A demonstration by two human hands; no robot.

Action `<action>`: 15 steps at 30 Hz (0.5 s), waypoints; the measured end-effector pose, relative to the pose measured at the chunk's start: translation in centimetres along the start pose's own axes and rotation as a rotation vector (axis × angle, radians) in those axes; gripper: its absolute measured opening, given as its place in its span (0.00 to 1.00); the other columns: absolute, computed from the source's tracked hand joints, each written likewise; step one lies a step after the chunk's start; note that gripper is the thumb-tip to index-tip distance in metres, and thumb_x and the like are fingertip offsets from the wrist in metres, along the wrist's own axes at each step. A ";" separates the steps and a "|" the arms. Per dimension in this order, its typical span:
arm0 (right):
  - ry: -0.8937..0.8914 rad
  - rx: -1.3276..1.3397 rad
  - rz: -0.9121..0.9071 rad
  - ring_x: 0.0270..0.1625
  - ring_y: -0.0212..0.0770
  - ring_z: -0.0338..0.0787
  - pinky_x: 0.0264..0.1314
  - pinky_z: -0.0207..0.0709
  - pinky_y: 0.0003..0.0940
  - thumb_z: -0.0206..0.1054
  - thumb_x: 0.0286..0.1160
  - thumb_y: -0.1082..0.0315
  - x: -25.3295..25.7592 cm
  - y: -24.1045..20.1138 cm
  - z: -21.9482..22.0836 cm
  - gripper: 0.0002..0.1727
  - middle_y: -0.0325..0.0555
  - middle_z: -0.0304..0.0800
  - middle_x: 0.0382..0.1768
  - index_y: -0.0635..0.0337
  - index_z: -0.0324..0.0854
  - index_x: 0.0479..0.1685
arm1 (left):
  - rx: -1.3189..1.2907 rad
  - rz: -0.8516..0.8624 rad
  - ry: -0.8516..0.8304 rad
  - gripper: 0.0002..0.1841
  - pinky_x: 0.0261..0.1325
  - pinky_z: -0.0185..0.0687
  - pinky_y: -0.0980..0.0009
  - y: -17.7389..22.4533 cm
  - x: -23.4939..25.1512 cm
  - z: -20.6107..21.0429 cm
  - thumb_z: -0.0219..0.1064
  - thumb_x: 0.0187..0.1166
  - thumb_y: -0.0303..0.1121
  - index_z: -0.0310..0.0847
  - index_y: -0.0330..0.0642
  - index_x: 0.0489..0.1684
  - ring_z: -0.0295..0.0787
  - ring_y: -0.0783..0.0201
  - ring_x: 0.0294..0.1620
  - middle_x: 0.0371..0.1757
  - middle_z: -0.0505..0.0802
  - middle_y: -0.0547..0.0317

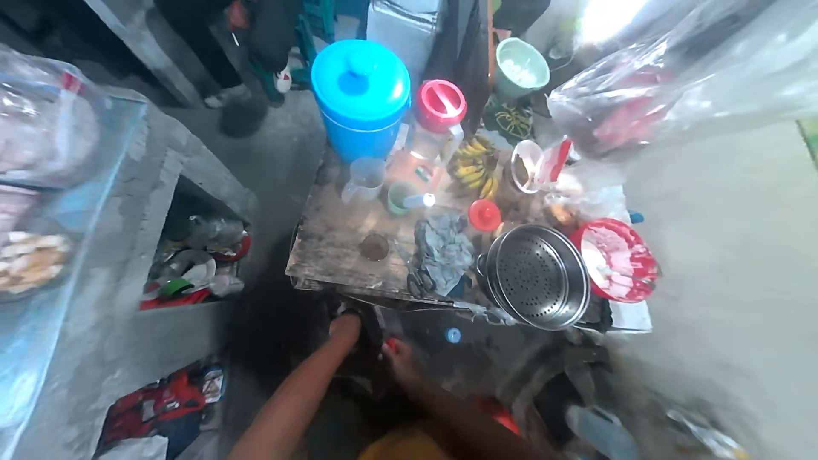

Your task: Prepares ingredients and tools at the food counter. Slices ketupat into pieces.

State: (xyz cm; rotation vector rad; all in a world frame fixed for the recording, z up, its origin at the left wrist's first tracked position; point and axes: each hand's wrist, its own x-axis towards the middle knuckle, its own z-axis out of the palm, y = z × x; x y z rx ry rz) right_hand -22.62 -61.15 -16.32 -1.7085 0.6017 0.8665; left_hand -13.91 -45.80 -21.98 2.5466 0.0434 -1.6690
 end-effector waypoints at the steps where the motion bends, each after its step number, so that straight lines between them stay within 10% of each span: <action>1: 0.054 -0.090 -0.032 0.46 0.42 0.91 0.56 0.85 0.44 0.56 0.92 0.51 -0.1 -0.7 -0.6 0.22 0.50 0.93 0.46 0.60 0.86 0.62 | 0.010 0.027 0.014 0.18 0.65 0.82 0.36 -0.1 -0.1 -0.1 0.66 0.80 0.33 0.84 0.33 0.63 0.82 0.35 0.72 0.72 0.85 0.35; 9: 0.783 -0.314 -0.402 0.50 0.53 0.95 0.57 0.89 0.52 0.58 0.90 0.62 3.5 -6.4 -11.6 0.20 0.57 0.93 0.49 0.66 0.75 0.71 | -0.017 0.202 0.292 0.21 0.73 0.80 0.45 -2.1 -1.7 0.1 0.64 0.84 0.35 0.79 0.39 0.75 0.80 0.42 0.76 0.75 0.83 0.42; 15: 0.589 -0.440 -0.117 0.58 0.59 0.94 0.63 0.85 0.59 0.56 0.91 0.61 4.6 -3.5 -15.2 0.17 0.59 0.92 0.55 0.60 0.77 0.69 | -0.179 0.199 0.450 0.22 0.78 0.77 0.51 -5.2 -4.5 1.4 0.61 0.87 0.48 0.83 0.50 0.74 0.80 0.53 0.78 0.77 0.85 0.55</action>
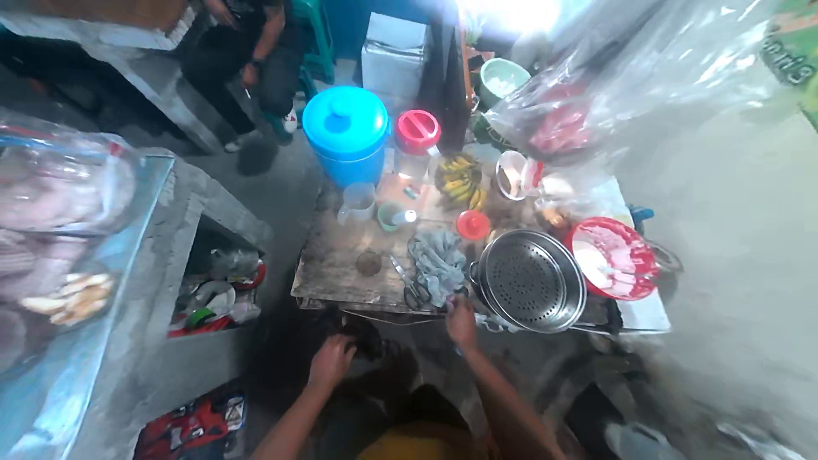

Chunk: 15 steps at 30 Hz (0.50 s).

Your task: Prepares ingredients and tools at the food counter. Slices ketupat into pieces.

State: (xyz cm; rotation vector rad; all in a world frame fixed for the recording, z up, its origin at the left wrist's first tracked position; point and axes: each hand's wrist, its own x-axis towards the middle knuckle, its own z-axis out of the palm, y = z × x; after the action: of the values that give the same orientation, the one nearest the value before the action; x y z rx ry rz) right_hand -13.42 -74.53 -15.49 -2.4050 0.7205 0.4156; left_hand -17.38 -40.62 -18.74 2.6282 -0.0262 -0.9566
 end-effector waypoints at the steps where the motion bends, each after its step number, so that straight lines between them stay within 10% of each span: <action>1: -0.019 0.009 0.022 0.58 0.59 0.94 0.63 0.85 0.59 0.56 0.91 0.60 -0.7 0.7 0.2 0.18 0.59 0.92 0.55 0.59 0.76 0.71 | -0.034 -0.017 0.008 0.22 0.79 0.76 0.52 -0.5 -0.8 -0.1 0.62 0.87 0.49 0.83 0.50 0.74 0.80 0.53 0.78 0.77 0.85 0.55; 7: 0.042 0.146 0.145 0.56 0.58 0.94 0.61 0.86 0.60 0.66 0.84 0.57 -5.2 4.4 0.8 0.23 0.58 0.93 0.54 0.59 0.75 0.72 | -0.232 -0.144 0.048 0.23 0.80 0.74 0.46 -4.7 -6.4 1.3 0.65 0.85 0.48 0.85 0.44 0.70 0.84 0.47 0.74 0.72 0.87 0.46; 12: 0.211 0.396 -0.245 0.46 0.50 0.95 0.55 0.89 0.52 0.58 0.90 0.62 -3.4 -0.9 -1.0 0.19 0.55 0.94 0.45 0.67 0.78 0.68 | -0.319 -0.289 -0.026 0.23 0.80 0.72 0.41 -7.9 -10.7 3.9 0.66 0.85 0.48 0.86 0.44 0.70 0.83 0.41 0.74 0.71 0.88 0.41; 15: 0.172 0.301 -0.123 0.53 0.54 0.94 0.61 0.85 0.56 0.58 0.90 0.57 1.7 -4.1 -2.0 0.20 0.57 0.94 0.51 0.62 0.83 0.67 | -0.388 -0.392 -0.124 0.24 0.79 0.71 0.41 -9.3 -12.8 5.4 0.65 0.85 0.50 0.85 0.44 0.71 0.84 0.42 0.74 0.69 0.90 0.43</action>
State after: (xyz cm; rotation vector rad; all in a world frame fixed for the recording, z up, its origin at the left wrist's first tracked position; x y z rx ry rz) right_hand -9.47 -73.65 -12.88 -2.1995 0.6532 0.0451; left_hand -31.61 -31.82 -17.64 2.2493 0.6023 -1.1159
